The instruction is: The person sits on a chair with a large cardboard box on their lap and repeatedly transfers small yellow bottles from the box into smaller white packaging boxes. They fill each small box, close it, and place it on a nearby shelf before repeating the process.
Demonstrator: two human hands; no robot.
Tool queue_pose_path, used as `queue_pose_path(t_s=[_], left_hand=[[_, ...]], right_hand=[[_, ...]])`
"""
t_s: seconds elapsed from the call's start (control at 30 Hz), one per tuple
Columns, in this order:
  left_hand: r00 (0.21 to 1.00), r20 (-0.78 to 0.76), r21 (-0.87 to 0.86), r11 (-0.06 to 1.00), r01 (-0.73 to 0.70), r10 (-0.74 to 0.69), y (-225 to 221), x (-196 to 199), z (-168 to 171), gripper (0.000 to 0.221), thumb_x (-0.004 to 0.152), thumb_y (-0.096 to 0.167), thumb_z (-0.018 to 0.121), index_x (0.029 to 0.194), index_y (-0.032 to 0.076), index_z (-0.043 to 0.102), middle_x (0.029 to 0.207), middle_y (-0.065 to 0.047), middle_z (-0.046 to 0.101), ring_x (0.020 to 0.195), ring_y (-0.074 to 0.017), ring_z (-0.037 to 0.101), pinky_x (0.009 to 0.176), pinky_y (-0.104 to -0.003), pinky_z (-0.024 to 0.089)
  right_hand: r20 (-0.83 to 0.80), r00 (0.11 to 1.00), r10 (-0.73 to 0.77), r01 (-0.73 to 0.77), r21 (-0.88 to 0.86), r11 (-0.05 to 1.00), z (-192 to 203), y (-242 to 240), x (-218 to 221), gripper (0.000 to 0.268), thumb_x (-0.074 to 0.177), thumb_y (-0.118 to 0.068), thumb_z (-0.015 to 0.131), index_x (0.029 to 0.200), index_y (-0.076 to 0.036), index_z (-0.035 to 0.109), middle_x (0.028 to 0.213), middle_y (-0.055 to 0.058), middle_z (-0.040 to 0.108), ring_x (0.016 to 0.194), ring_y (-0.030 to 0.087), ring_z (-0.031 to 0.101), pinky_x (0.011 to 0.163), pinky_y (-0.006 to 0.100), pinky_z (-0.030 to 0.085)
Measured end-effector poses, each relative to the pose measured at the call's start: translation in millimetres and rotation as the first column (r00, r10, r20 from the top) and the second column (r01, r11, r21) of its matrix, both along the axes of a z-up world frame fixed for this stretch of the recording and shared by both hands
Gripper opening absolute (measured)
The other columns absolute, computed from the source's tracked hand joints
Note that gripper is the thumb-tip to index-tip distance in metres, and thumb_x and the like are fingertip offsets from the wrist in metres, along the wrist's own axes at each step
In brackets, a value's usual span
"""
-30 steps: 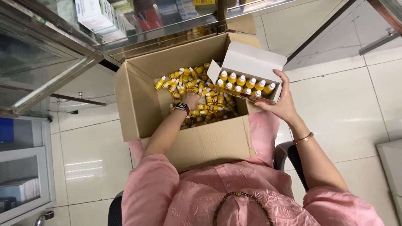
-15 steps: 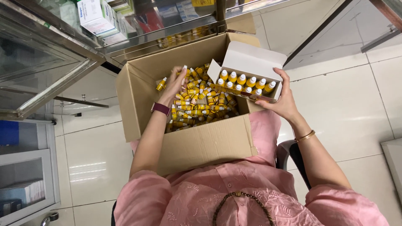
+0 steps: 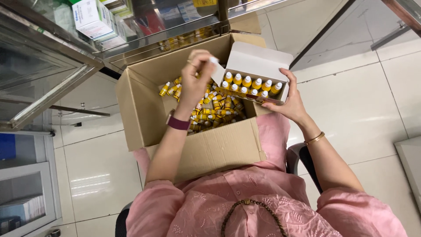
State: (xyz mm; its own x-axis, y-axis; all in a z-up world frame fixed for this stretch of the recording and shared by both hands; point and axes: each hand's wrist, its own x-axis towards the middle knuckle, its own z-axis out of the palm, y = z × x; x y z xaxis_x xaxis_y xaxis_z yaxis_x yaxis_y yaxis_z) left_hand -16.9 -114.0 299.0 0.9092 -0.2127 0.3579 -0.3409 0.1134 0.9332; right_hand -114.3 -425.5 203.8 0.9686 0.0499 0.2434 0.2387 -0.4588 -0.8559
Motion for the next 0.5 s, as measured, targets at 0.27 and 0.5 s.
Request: queue_pose_path(t_s=[0.27,0.5], left_hand=[[0.981,0.126,0.311,0.945,0.105,-0.150,-87.6,-44.0,35.2,0.016,0.086,0.015,0.081,0.098,0.007,0.075,0.094,-0.003,0.070,0.080,-0.0134,0.070,0.064,-0.030,0.061],[0.906,0.390,0.518,0.853,-0.069,-0.164,-119.6,-47.2,-3.6,0.019,0.083,0.023,0.083,0.092,0.008,0.077,0.089,-0.003,0.073,0.083,-0.0202,0.067,0.073,-0.035,0.057]], right_hand=[[0.035,0.999,0.030,-0.031,0.021,0.999,-6.3,-3.1,3.0,0.119,0.067,-0.030,0.097,0.159,-0.007,0.026,0.163,0.018,0.037,0.153,0.034,0.040,0.130,0.045,0.027],[0.022,0.999,0.025,-0.025,-0.008,1.000,-4.0,-3.0,3.6,0.117,0.067,-0.026,0.096,0.159,-0.007,0.027,0.162,0.018,0.038,0.151,0.034,0.042,0.128,0.045,0.030]])
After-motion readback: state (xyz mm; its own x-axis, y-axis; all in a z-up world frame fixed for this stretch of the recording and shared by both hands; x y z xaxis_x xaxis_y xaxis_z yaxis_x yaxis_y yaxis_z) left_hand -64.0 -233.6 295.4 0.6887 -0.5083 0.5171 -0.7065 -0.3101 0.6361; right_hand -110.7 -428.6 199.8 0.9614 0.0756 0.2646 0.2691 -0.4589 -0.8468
